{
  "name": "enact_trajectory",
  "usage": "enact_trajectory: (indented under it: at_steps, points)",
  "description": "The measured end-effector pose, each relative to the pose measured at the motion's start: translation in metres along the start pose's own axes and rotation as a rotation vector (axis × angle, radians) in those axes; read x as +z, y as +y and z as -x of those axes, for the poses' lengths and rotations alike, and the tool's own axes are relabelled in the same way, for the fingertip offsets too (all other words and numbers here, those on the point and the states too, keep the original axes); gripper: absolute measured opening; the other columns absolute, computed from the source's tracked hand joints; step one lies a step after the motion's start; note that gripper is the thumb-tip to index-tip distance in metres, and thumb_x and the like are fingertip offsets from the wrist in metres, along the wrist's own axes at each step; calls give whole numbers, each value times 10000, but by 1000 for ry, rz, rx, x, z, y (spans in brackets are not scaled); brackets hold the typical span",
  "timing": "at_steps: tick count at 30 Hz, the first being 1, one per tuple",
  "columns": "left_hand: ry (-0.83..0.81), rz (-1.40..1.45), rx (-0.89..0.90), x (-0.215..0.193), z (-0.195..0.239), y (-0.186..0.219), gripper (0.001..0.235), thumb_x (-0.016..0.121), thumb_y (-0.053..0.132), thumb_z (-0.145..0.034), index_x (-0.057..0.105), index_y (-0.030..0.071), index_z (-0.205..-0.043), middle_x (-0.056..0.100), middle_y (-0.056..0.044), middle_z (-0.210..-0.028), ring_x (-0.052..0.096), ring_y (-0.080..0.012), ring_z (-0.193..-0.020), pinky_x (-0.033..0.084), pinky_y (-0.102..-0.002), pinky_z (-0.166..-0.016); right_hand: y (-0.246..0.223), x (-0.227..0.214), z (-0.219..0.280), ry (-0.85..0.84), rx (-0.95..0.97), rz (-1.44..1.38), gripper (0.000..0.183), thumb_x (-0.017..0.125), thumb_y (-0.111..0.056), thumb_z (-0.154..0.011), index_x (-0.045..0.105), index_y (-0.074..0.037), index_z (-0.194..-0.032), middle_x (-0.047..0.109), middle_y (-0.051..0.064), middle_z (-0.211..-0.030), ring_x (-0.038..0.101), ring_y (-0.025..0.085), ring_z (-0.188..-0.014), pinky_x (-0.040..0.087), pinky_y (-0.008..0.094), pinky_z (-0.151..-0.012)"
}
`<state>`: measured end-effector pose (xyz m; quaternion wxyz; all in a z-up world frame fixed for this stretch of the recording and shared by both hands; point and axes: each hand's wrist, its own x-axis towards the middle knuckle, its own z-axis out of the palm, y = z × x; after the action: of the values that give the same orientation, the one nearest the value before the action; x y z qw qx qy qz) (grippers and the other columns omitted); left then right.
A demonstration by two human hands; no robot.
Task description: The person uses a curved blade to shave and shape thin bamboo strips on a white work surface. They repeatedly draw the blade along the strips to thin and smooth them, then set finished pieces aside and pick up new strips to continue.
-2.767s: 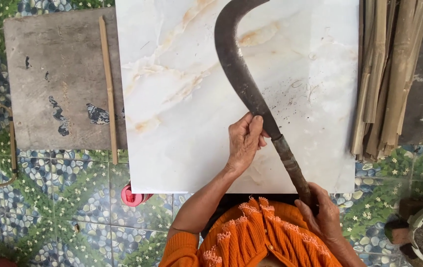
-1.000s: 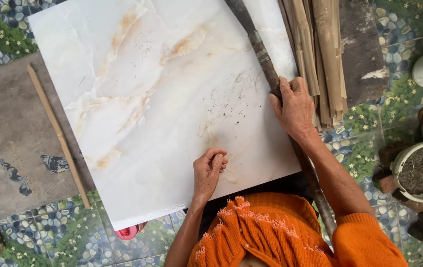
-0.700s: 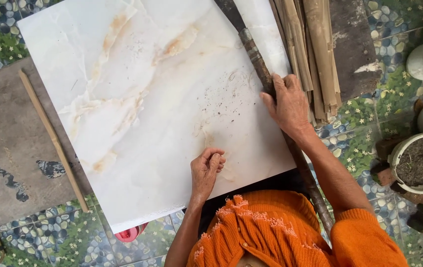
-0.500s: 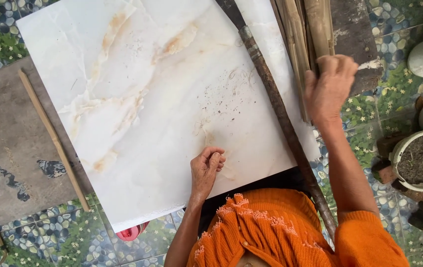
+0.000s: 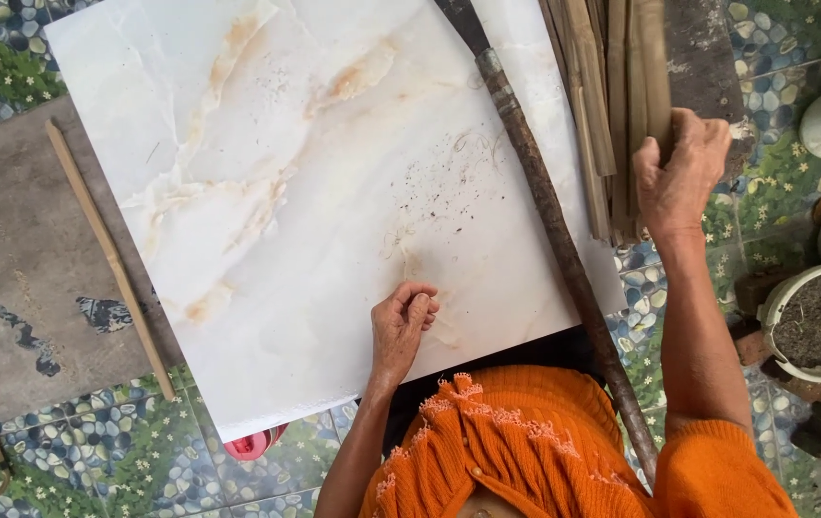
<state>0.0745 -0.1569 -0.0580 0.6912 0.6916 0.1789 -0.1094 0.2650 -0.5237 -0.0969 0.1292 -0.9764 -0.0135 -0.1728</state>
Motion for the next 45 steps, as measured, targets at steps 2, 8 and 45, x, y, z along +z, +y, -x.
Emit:
enact_trajectory:
  at_steps: [2,8,45]
  points:
    - [3,6,10,1,-1,1,208,545,170,-995,712,48,-1013,708,-82,-774,610,-110,-648,532,-238,-603,-10,-16,0,8,24,-91,289,592,42,-880,624,48,-1168,461,145,-999,464,266,-907,507,367,-667]
    - [14,25,30,10,-9,7,221,563,200,-1005,691,33,-1072,722,-121,-805,646,-122,-691,573,-244,-627,-70,-52,32,-57,-19,-619,241,627,4,-946,535,-12,-1168,449,109,-990,475,228,-916,441,391,-764]
    - [-35,358,-19,-37,-13,43,492,537,203,-1037,445,7,-1478,674,-203,-886,670,-192,-740,629,-264,-479,-148,-14,5,-166,-366,-263,628,813,45,-853,445,58,-1362,412,172,-1074,455,397,-1070,402,476,-984]
